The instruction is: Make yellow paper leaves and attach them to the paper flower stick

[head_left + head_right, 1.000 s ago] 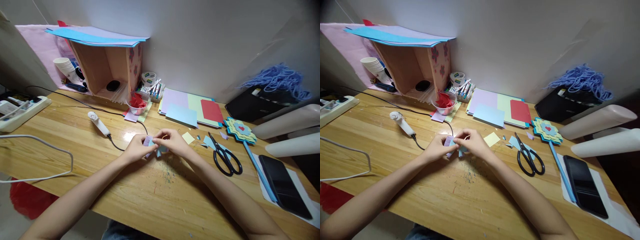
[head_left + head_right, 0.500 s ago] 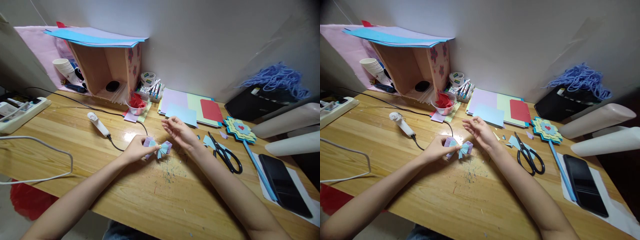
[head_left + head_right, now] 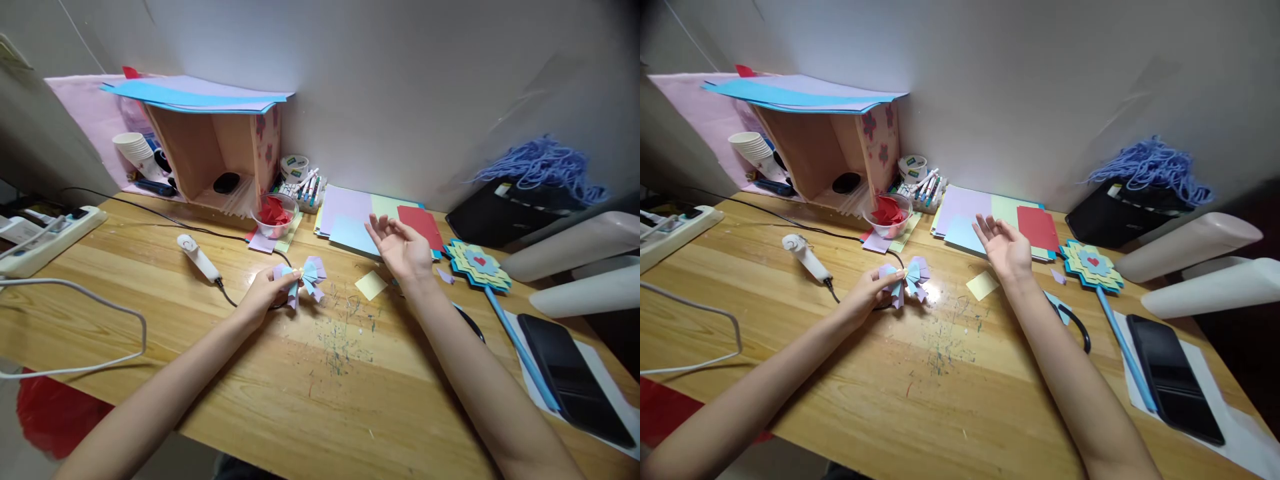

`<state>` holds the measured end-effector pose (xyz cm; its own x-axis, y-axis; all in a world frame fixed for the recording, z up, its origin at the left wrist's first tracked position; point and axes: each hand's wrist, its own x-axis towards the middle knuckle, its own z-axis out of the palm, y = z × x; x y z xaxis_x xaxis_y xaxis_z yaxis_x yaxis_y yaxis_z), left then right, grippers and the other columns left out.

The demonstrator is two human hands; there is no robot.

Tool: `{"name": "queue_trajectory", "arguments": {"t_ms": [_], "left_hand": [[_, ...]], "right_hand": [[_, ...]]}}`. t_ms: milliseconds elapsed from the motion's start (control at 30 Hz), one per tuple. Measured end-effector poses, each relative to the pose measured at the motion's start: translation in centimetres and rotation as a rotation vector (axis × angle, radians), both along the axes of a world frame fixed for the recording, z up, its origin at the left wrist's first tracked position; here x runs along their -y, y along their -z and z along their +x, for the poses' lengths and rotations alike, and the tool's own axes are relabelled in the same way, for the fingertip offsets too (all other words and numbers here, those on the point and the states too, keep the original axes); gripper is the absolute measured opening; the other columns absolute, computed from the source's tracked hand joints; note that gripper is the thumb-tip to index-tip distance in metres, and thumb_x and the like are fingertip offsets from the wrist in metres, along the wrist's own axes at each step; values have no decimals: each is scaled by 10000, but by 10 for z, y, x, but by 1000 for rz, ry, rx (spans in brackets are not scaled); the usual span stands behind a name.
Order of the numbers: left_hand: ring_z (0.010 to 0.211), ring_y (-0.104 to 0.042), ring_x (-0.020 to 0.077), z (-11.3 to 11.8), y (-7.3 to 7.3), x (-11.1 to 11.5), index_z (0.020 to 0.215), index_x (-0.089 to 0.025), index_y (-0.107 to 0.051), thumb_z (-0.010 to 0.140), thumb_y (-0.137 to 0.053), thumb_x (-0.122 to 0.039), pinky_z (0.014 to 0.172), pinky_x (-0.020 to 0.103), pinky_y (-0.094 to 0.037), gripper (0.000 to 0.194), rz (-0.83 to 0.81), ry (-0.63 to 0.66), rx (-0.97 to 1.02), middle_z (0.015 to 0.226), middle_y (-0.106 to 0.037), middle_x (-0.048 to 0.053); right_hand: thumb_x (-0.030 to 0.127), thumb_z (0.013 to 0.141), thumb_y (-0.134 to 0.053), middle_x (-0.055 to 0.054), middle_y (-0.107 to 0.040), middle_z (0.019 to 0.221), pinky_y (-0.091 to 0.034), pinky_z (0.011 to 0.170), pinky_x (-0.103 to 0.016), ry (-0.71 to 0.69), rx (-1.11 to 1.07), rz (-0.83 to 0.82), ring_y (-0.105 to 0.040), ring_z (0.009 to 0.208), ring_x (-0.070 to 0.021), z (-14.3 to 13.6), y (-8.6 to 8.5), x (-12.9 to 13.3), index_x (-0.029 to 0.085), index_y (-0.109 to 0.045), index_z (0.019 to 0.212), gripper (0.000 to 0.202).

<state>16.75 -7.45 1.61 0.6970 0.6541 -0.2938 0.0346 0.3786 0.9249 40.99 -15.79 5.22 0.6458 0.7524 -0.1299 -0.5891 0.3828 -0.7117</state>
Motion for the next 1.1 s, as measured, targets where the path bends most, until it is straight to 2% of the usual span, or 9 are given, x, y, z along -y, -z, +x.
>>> {"name": "queue_trajectory", "arguments": {"t_ms": [67,133,233,367,533,633,733,900,1100], "left_hand": [[527,-530,91,1,0,-1,702,-129,-604,661,-699,-387,496,202,-418,278,-51,-46,22,656,-601,16],[558,-539,88,2,0,-3,711,-127,-614,656,-710,-360,523,192,-434,258,-99,-96,65,666,-608,13],[580,-541,82,2,2,-7,729,-127,-634,642,-725,-326,538,175,-437,236,-147,-163,142,657,-604,1],[586,-540,72,2,2,-8,758,-127,-652,629,-738,-314,553,163,-432,243,-142,-195,174,671,-616,-3],[610,-557,87,1,-2,-1,742,-137,-640,643,-731,-322,602,197,-446,229,-60,-152,153,698,-628,2],[587,-552,90,0,-1,1,727,-143,-628,658,-718,-338,600,209,-443,225,41,-122,120,667,-614,-8],[581,-549,94,-2,1,0,734,-145,-622,661,-715,-338,591,214,-441,226,96,-126,88,655,-601,-10],[543,-543,100,-1,1,-1,729,-144,-621,665,-707,-347,541,219,-434,229,75,-128,107,641,-602,-4],[561,-536,95,1,-3,-2,699,-125,-626,634,-728,-344,545,210,-439,250,9,-215,109,653,-607,5]], "right_hand": [[156,800,-502,49,-420,601,-455,463,-133,-162,89,21,-466,488,-46,-1,-7,5,189,-474,709,101],[212,784,-549,78,-300,543,-300,335,-130,-373,208,-8,-299,400,-47,-7,-11,9,200,-482,741,81],[309,778,-587,88,-265,532,-159,355,-151,-650,443,-192,-205,413,-47,-26,-13,11,206,-492,794,141],[462,784,-565,75,-336,564,-160,415,-192,-827,789,-427,-244,451,-52,-59,-5,9,193,-523,980,336],[477,709,-639,76,-308,520,-177,446,-215,-662,1059,-473,-257,476,-70,-83,12,6,166,-610,958,400],[444,719,-626,44,-429,548,-232,463,-216,-587,1030,-462,-327,495,-79,-86,18,5,153,-652,877,332],[378,729,-609,-8,-581,674,-350,556,-236,-599,924,-405,-469,597,-116,-86,19,3,134,-659,829,268],[355,758,-554,-9,-605,651,-379,633,-266,-592,998,-416,-521,643,-146,-84,15,3,145,-641,647,254],[380,790,-527,-20,-636,711,-370,604,-258,-343,1003,-428,-510,648,-145,-84,15,4,178,-701,804,267]]}}
